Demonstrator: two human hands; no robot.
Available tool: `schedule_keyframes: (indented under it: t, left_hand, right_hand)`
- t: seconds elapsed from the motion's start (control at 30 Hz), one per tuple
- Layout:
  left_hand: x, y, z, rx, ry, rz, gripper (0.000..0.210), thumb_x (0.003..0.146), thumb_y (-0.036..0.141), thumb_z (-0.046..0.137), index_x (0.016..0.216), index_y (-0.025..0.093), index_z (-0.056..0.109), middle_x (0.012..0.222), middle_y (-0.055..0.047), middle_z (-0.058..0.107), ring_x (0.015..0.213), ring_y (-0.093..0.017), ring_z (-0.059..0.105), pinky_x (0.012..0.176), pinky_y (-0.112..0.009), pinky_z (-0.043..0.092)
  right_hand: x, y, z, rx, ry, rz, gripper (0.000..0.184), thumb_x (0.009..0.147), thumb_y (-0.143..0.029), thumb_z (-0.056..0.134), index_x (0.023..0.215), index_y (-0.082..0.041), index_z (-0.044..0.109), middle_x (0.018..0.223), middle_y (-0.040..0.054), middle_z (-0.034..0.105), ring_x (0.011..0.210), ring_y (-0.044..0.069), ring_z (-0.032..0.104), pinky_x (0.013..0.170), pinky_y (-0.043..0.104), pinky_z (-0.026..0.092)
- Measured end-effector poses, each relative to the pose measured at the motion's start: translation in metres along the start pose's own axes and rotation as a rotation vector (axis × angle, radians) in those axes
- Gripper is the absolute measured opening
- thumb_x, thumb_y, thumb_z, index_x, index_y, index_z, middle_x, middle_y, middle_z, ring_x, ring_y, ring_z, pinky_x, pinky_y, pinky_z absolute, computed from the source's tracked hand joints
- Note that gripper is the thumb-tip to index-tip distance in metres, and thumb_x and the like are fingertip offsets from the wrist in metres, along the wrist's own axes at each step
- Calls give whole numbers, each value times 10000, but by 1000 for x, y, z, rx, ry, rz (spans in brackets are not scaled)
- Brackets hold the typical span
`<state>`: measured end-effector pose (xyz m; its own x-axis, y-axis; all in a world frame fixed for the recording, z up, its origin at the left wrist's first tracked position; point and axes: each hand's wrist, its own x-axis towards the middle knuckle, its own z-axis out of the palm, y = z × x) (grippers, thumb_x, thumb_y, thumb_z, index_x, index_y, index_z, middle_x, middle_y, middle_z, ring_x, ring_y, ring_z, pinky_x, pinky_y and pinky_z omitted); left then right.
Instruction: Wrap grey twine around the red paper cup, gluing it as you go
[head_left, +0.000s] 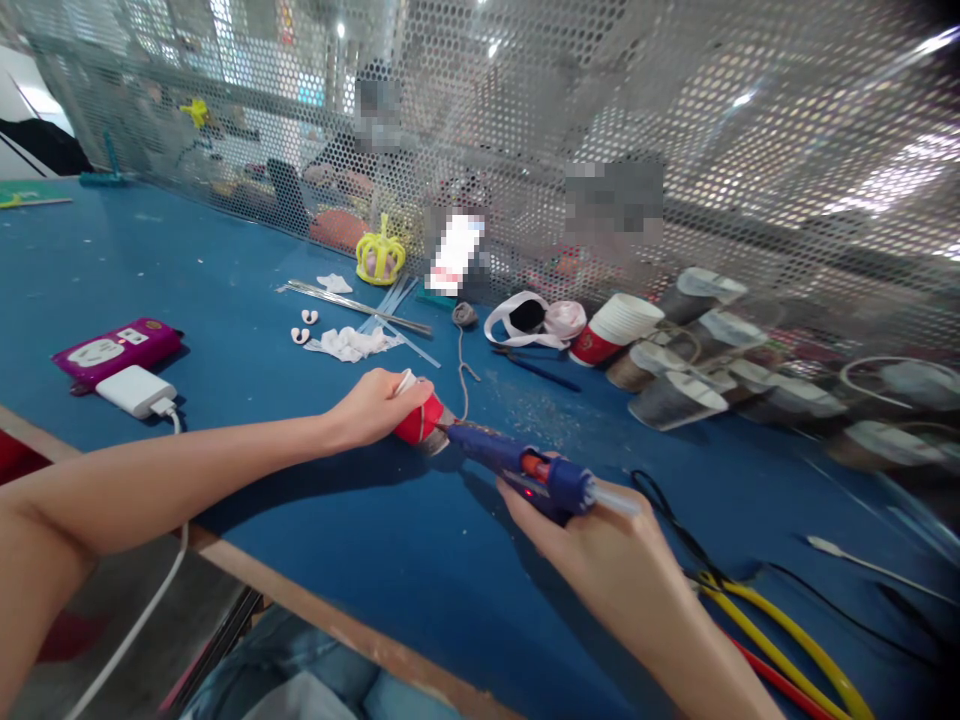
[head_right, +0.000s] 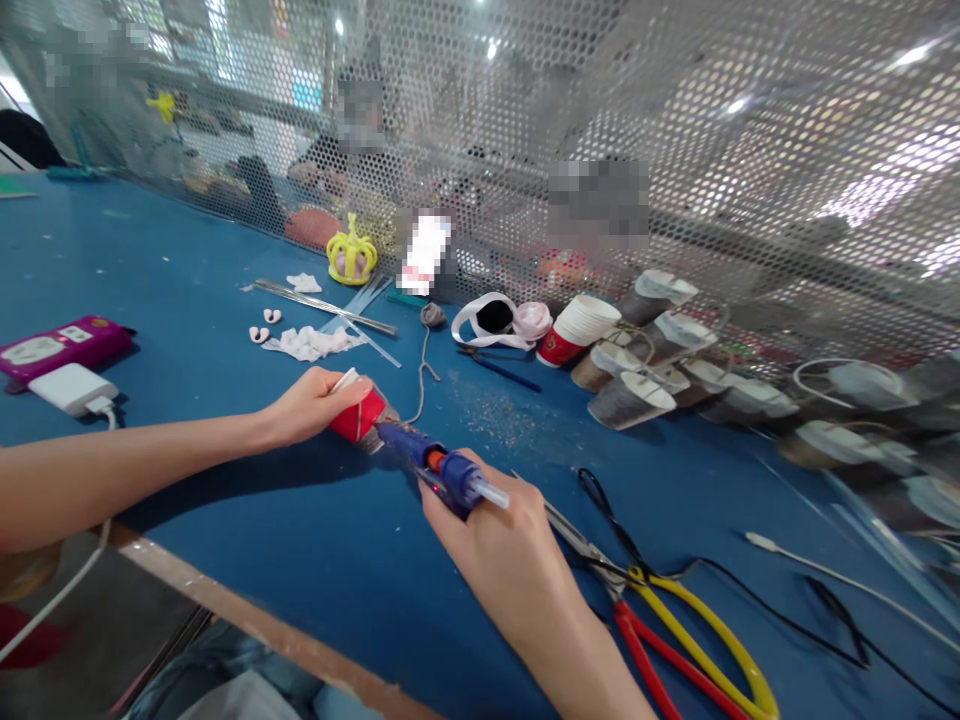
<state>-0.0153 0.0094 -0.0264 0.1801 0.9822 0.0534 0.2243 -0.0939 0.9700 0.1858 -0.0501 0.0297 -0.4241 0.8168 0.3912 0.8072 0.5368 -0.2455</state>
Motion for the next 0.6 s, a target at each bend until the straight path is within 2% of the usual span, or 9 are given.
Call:
schedule_keyframes:
  t: [0.2,0.43,0.5,0.6]
  left_hand:
    - [0,-2,-1,46,14,61,378,779,414,433,618,110,588,516,-2,528,491,-96,452,448,-197,328]
    - [0,-4,0,25,-2,76,376,789,403,424,688,99,621,593,-27,589,571,-124,512,499,-209,381]
    - [0,-4,0,24,-9,86,383,794,405,417,682,101,622,606,-30,597,578,-123,516,504,-209,385]
    - [-1,-3,0,29,-10,103,391,800,409,413,671,104,619,602,-30,598,570,-118,515,498,-205,381]
  right_hand:
    - [8,-3,-9,-13,-60,78,252,752,-251,467,535,-202,585,400,5,494,347,132,474,384,238,342]
    - [7,3,-4,-70,-85,165,278,760,-286,495,539,-176,623,339,8,493,305,139,460,350,243,305]
    - [6,7,-3,-99,-102,119,283,770,-278,480,569,-169,646,348,15,508,312,141,470,352,245,291]
    - [6,15,-1,-153,-123,-24,293,783,-279,447,656,-170,687,345,13,502,316,147,462,363,256,266]
